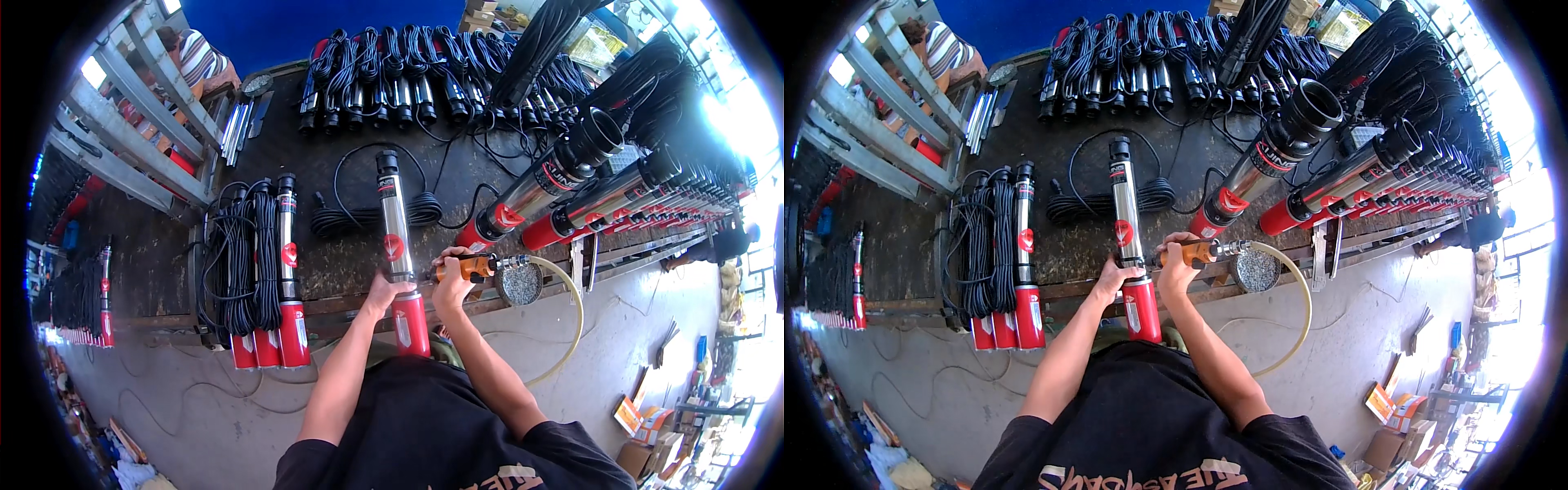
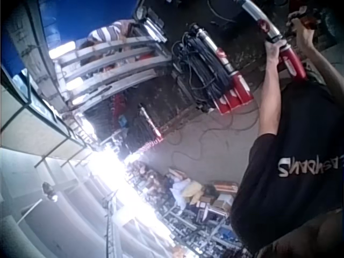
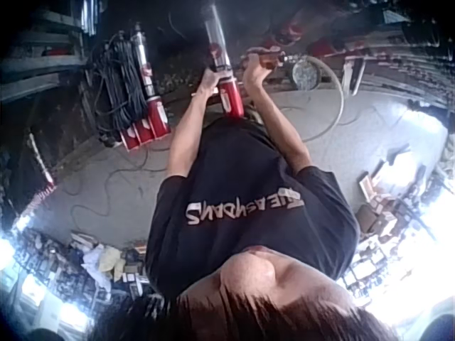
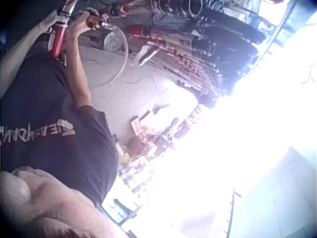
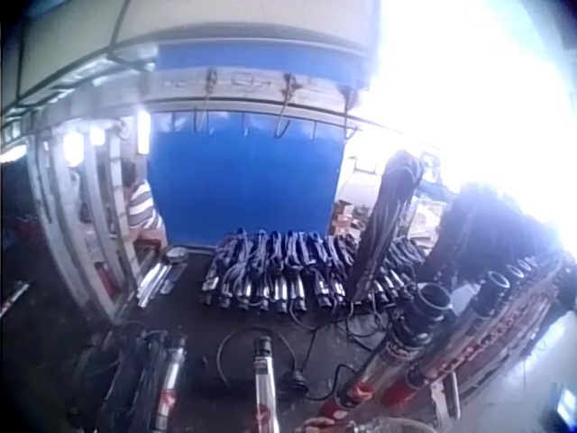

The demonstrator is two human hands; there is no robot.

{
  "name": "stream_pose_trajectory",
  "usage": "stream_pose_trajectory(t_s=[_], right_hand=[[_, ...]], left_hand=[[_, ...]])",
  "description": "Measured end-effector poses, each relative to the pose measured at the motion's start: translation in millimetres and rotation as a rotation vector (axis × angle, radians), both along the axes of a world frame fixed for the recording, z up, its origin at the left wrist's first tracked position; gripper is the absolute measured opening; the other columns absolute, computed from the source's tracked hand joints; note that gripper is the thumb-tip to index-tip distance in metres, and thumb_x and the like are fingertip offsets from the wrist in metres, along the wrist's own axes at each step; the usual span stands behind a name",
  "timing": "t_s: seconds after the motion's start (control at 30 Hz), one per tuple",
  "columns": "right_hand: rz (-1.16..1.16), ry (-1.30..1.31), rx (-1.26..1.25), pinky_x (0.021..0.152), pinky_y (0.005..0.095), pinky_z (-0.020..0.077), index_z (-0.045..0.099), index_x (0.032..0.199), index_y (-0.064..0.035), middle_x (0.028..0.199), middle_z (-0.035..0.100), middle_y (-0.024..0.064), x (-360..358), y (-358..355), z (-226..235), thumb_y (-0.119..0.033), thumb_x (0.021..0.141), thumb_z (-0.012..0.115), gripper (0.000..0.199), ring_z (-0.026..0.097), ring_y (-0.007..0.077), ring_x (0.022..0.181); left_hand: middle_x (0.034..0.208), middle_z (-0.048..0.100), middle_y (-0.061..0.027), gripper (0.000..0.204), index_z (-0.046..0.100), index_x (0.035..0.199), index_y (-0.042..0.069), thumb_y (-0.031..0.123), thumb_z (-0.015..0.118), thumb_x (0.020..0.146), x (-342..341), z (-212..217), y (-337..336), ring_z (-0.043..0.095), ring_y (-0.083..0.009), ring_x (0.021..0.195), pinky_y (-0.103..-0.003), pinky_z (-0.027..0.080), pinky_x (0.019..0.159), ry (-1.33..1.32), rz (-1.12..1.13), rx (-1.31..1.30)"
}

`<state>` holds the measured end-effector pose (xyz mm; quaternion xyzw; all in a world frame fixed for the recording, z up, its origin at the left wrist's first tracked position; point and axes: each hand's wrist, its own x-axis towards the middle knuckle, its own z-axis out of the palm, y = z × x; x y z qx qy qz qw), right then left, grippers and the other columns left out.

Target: The person assembles water pumps by attaching a metal rod into the main pump housing, securing it with an air-powered screwdriver, and then placing the finished units into a line on the workbench.

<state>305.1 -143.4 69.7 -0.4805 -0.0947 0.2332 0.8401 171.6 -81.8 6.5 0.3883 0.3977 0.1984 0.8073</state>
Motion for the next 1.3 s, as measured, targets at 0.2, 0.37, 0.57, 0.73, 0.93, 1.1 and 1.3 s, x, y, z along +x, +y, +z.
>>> stream_pose_trajectory(t_s=[0.2, 0.37, 0.57, 0.73, 0.93, 1.1, 1.3], right_hand=[[-0.035, 0.115, 0.040, 0.070, 0.0337, 0.0536, 0.052, 0.101, -0.0041, 0.088, 0.059, 0.0094, 3, -1, -3, 0.003, 0.081, 0.054, 0.021, 0.059, 0.0193, 0.072], [-0.038, 0.160, 0.065, 0.070, 0.0343, 0.0530, 0.052, 0.098, -0.0047, 0.088, 0.058, 0.0093, 2, -3, 3, 0.005, 0.081, 0.054, 0.020, 0.057, 0.0196, 0.072], [-0.075, 0.176, 0.044, 0.069, 0.0340, 0.0524, 0.052, 0.093, -0.0047, 0.085, 0.058, 0.0088, 7, 0, 3, 0.004, 0.082, 0.054, 0.014, 0.057, 0.0197, 0.069], [-0.113, 0.230, 0.047, 0.067, 0.0339, 0.0521, 0.052, 0.090, -0.0042, 0.084, 0.058, 0.0090, 9, 2, -5, 0.003, 0.081, 0.055, 0.011, 0.057, 0.0195, 0.067], [-0.176, 0.239, 0.000, 0.064, 0.0335, 0.0520, 0.053, 0.088, -0.0043, 0.084, 0.058, 0.0088, 15, 4, -12, 0.002, 0.082, 0.056, 0.009, 0.057, 0.0193, 0.064], [-0.189, 0.268, 0.017, 0.063, 0.0337, 0.0521, 0.053, 0.088, -0.0046, 0.081, 0.057, 0.0084, 20, 0, -15, 0.001, 0.083, 0.056, 0.009, 0.056, 0.0192, 0.063], [-0.189, 0.269, 0.008, 0.063, 0.0344, 0.0523, 0.052, 0.090, -0.0051, 0.082, 0.058, 0.0087, 21, -2, -15, 0.002, 0.083, 0.057, 0.011, 0.056, 0.0192, 0.064]], left_hand=[[0.107, 0.062, -0.0093, 0.082, 0.041, 0.130, 0.004, 0.014, 0.087, 0.063, 1, -2, 1, 0.064, -0.0242, 0.098, -0.041, 0.054, 0.092, -0.018, -0.009, -0.008], [0.107, 0.061, -0.0092, 0.083, 0.042, 0.130, 0.004, 0.016, 0.087, 0.061, 0, -4, 1, 0.063, -0.0243, 0.099, -0.042, 0.052, 0.094, 0.010, -0.019, 0.016], [0.107, 0.061, -0.0087, 0.082, 0.044, 0.130, 0.004, 0.017, 0.087, 0.062, 1, 1, 0, 0.063, -0.0240, 0.098, -0.041, 0.051, 0.094, 0.014, -0.005, -0.003], [0.105, 0.062, -0.0083, 0.077, 0.047, 0.127, 0.004, 0.017, 0.087, 0.062, 1, 3, -1, 0.063, -0.0233, 0.097, -0.041, 0.052, 0.092, 0.008, -0.001, 0.001], [0.099, 0.064, -0.0067, 0.068, 0.053, 0.119, 0.006, 0.019, 0.087, 0.062, 0, -4, 0, 0.064, -0.0225, 0.091, -0.040, 0.052, 0.090, -0.004, -0.004, 0.011], [0.099, 0.064, -0.0069, 0.066, 0.054, 0.118, 0.006, 0.020, 0.087, 0.061, 1, 0, 2, 0.065, -0.0224, 0.091, -0.039, 0.053, 0.089, -0.020, -0.021, 0.024], [0.099, 0.064, -0.0070, 0.067, 0.055, 0.117, 0.006, 0.020, 0.087, 0.061, 0, -2, 1, 0.064, -0.0226, 0.092, -0.039, 0.052, 0.090, -0.011, -0.006, 0.032]])
